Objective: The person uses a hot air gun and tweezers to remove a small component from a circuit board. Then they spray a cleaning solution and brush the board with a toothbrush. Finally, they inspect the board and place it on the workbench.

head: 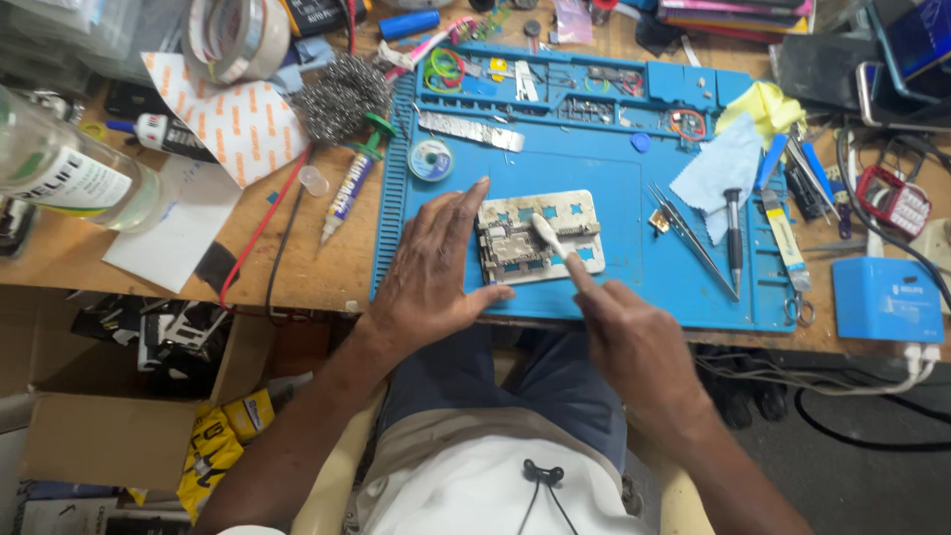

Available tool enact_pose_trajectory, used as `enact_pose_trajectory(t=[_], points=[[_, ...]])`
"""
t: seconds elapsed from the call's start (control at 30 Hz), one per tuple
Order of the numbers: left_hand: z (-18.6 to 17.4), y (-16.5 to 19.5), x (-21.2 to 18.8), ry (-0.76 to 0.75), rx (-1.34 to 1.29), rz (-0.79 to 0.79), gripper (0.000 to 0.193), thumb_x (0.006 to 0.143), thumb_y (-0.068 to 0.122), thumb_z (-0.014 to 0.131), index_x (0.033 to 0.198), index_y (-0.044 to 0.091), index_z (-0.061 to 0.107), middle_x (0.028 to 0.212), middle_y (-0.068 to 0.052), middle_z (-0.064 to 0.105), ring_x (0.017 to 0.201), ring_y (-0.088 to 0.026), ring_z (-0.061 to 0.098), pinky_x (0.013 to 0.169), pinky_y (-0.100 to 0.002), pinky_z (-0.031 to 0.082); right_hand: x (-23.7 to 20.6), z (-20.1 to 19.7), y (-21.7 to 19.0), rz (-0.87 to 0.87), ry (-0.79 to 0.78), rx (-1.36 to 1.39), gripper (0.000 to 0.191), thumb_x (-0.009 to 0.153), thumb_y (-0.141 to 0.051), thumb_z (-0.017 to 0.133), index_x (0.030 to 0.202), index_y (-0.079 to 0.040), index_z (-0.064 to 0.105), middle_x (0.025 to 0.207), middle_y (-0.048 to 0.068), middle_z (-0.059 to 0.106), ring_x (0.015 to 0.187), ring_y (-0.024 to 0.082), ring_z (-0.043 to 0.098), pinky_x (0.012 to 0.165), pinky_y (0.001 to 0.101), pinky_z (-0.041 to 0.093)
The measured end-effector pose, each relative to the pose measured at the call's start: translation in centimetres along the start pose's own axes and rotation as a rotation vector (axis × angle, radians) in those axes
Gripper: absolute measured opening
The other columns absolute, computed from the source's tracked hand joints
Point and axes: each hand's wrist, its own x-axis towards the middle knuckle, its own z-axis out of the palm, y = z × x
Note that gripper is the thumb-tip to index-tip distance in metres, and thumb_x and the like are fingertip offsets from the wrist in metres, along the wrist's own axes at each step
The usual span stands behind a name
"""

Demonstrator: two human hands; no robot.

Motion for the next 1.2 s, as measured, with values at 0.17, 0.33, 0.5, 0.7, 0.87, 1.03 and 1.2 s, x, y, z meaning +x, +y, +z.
enact_pose_trajectory(t=[0.17,0.33,0.5,0.7,0.87,1.03,1.2], points=[[0.5,-0.5,-0.4,0.036,0.009,0.012,0.116,0.071,0.04,0.093,0.157,0.001,0.026,0.147,-0.025,0.048,0.14,-0.041,0.042,0.116,-0.05,0.036,0.3,0.1,0.0,-0.066,0.006,0.008,0.061,0.093,-0.009,0.063,0.151,-0.018,0.047,0.086,0.014,0.066,0.062,0.038,0.064,0.054,0.0507,0.049],[0.7,-0.8,-0.5,0.042,-0.01,0.043,0.114,0.072,0.039,0.092,0.156,-0.001,0.027,0.147,-0.024,0.047,0.139,-0.041,0.043,0.118,-0.05,0.036,-0.5,0.7,0.6,0.007,-0.068,-0.015,0.06,0.092,-0.011,0.064,0.15,-0.019,0.047,0.081,0.015,0.064,0.061,0.038,0.064,0.055,0.0523,0.049],[0.5,-0.2,-0.5,0.022,-0.021,-0.018,0.112,0.072,0.039,0.093,0.156,0.0,0.029,0.146,-0.024,0.048,0.139,-0.041,0.043,0.117,-0.051,0.036,-0.7,1.0,0.7,0.003,-0.111,-0.028,0.061,0.094,-0.008,0.062,0.152,-0.015,0.045,0.082,0.017,0.062,0.059,0.039,0.063,0.054,0.0517,0.049],[0.8,-0.8,-0.7,0.027,-0.016,-0.002,0.112,0.074,0.04,0.092,0.157,-0.001,0.029,0.147,-0.023,0.049,0.139,-0.04,0.044,0.117,-0.05,0.036,-0.2,0.5,0.2,0.03,-0.115,0.011,0.065,0.092,-0.005,0.061,0.153,-0.016,0.044,0.085,0.015,0.066,0.056,0.034,0.065,0.054,0.0483,0.052],[0.8,-1.0,-0.5,0.057,0.0,0.031,0.111,0.074,0.04,0.092,0.156,-0.002,0.03,0.147,-0.023,0.049,0.139,-0.041,0.043,0.118,-0.051,0.036,-0.2,0.5,0.1,-0.043,-0.001,-0.019,0.063,0.091,-0.007,0.066,0.15,-0.018,0.049,0.085,0.015,0.066,0.063,0.038,0.064,0.057,0.0508,0.05],[0.6,-0.8,-0.5,0.025,0.015,0.023,0.112,0.073,0.041,0.091,0.156,-0.002,0.029,0.146,-0.024,0.048,0.139,-0.041,0.043,0.117,-0.051,0.036,-0.9,0.9,0.2,-0.017,-0.047,-0.014,0.066,0.087,-0.007,0.067,0.15,-0.019,0.049,0.082,0.013,0.065,0.063,0.034,0.066,0.057,0.0491,0.051],[0.7,-0.6,-0.5,0.019,-0.011,-0.012,0.113,0.073,0.043,0.092,0.156,0.0,0.029,0.146,-0.025,0.047,0.139,-0.041,0.043,0.117,-0.051,0.036,-1.4,1.2,0.0,-0.066,-0.079,-0.011,0.063,0.09,-0.007,0.068,0.15,-0.017,0.048,0.082,0.014,0.063,0.063,0.035,0.064,0.059,0.0502,0.05]])
